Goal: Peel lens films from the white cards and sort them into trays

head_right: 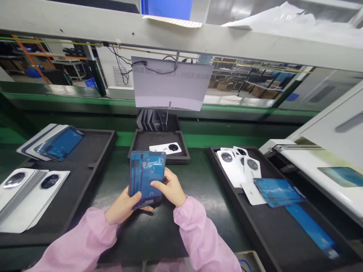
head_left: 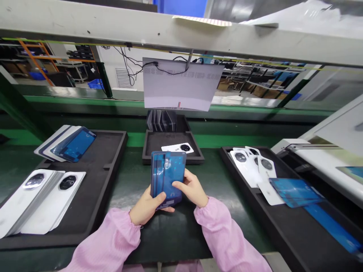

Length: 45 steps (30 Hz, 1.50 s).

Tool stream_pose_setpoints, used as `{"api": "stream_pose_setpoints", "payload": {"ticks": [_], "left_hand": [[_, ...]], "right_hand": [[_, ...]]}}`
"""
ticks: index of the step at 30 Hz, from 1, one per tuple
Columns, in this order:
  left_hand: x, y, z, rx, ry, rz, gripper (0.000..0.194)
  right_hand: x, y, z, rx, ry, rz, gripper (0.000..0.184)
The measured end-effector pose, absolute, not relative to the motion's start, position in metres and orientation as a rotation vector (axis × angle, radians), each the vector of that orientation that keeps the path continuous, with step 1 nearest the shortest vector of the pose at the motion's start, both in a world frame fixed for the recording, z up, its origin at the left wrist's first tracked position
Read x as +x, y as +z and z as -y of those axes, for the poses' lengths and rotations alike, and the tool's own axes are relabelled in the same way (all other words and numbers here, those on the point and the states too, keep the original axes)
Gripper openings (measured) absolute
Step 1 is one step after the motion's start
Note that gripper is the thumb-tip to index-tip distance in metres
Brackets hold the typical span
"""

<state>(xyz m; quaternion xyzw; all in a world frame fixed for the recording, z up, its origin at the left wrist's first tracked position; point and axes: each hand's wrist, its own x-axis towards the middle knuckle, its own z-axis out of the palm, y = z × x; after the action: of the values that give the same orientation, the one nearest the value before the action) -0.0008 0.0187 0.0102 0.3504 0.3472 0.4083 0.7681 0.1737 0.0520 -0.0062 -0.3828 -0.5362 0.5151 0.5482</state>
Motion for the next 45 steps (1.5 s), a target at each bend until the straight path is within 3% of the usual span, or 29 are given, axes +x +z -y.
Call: {"api": "stream_pose_setpoints", "payload": {"ticks": [10, 18, 27, 36, 41, 45], "left_hand": [[0.001, 0.02, -0.021, 0.691, 0.962, -0.85, 0.039], [-0.005, 0.028, -0.022, 0.605, 0.957, -0.779, 0.058], [0.001, 0.016, -0.023, 0.625, 1.021, -0.711, 0.051], [0.001, 0.013, -0.026, 0.65, 1.191, -0.816, 0.063], [0.0, 0.014, -0.024, 0.589, 1.151, -0.751, 0.052], [-0.002, 0.018, -0.028, 0.574, 1.237, -0.853, 0.057]], "right_hand": [[0.174, -0.004, -0.053, -0.964, 1.367, 1.06, 0.026], [0.181, -0.001, -0.053, -0.883, 1.374, 0.926, 0.031], [0.169, -0.007, -0.051, -0.9, 1.533, 0.995, 0.029], [0.171, -0.006, -0.052, -0.86, 1.478, 0.947, 0.031], [0.165, -0.011, -0.051, -0.894, 1.564, 1.025, 0.032], [0.178, -0.006, -0.055, -0.853, 1.499, 0.853, 0.033]]}}
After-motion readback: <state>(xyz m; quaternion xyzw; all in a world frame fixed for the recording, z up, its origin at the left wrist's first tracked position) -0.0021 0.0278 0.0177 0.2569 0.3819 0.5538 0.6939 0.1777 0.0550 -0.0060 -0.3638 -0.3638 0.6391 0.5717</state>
